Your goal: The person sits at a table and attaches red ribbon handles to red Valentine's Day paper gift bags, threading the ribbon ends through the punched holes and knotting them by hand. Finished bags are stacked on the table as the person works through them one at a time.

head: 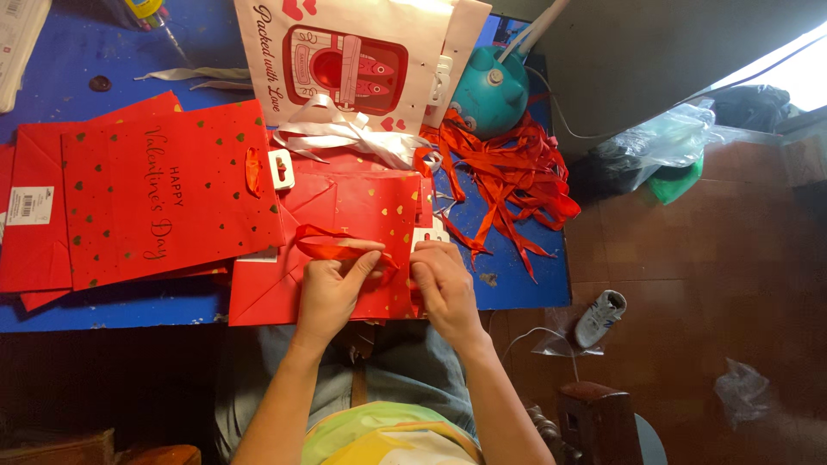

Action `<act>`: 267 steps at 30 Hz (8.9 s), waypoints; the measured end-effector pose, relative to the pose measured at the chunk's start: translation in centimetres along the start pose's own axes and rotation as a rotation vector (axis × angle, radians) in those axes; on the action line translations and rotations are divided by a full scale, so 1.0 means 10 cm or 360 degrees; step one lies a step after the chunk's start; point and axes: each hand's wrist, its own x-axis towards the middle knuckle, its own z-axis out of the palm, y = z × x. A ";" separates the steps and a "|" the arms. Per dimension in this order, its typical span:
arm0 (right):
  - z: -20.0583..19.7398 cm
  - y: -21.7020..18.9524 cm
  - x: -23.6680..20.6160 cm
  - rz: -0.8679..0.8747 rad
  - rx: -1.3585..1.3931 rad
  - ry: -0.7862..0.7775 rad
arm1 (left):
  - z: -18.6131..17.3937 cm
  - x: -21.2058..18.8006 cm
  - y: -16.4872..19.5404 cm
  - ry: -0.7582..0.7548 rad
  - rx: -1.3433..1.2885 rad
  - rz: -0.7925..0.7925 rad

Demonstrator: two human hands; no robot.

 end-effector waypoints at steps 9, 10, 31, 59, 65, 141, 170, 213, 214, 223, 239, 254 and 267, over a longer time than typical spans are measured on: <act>0.11 0.09 0.01 0.0310 0.0106 0.0171 | -0.09 -0.05 0.19 -0.0156 -0.0268 0.0181; 0.12 0.09 0.01 0.0322 0.0118 0.0167 | -0.10 -0.08 0.26 -0.0170 -0.0317 0.0214; 0.18 0.18 -0.04 0.0377 0.0136 0.0157 | -0.23 -0.17 0.79 0.0213 0.0186 0.0660; 0.16 0.12 -0.05 0.0198 0.0090 0.0166 | 0.09 0.30 0.53 0.0083 0.1196 0.0439; 0.11 -0.10 0.01 -0.0027 -0.0251 0.0176 | 0.13 0.34 0.51 0.0087 0.1145 0.0495; 0.36 0.23 0.27 0.0164 0.0301 0.0348 | 0.23 0.29 0.35 0.0366 0.1535 0.1209; 0.27 0.13 0.31 0.0298 0.0349 0.0391 | 0.15 0.24 0.24 0.0431 0.1391 0.1002; 0.36 0.30 0.26 0.0193 0.0564 0.0535 | 0.14 0.23 0.25 0.0346 0.1429 0.0993; 0.35 0.27 0.26 0.0217 0.0525 0.0496 | 0.14 0.23 0.26 0.0346 0.1427 0.0990; 0.43 0.50 0.15 0.0375 0.0764 0.0554 | 0.14 0.24 0.23 0.0395 0.1420 0.0997; 0.35 0.49 0.19 0.0403 0.0732 0.0235 | 0.14 0.24 0.23 0.0398 0.1407 0.1010; 0.38 0.37 0.23 0.0423 0.0745 0.0410 | 0.16 0.23 0.24 0.0403 0.1377 0.1025; 0.38 0.31 0.23 0.0260 0.0557 0.0436 | 0.14 0.22 0.26 0.0379 0.1354 0.1031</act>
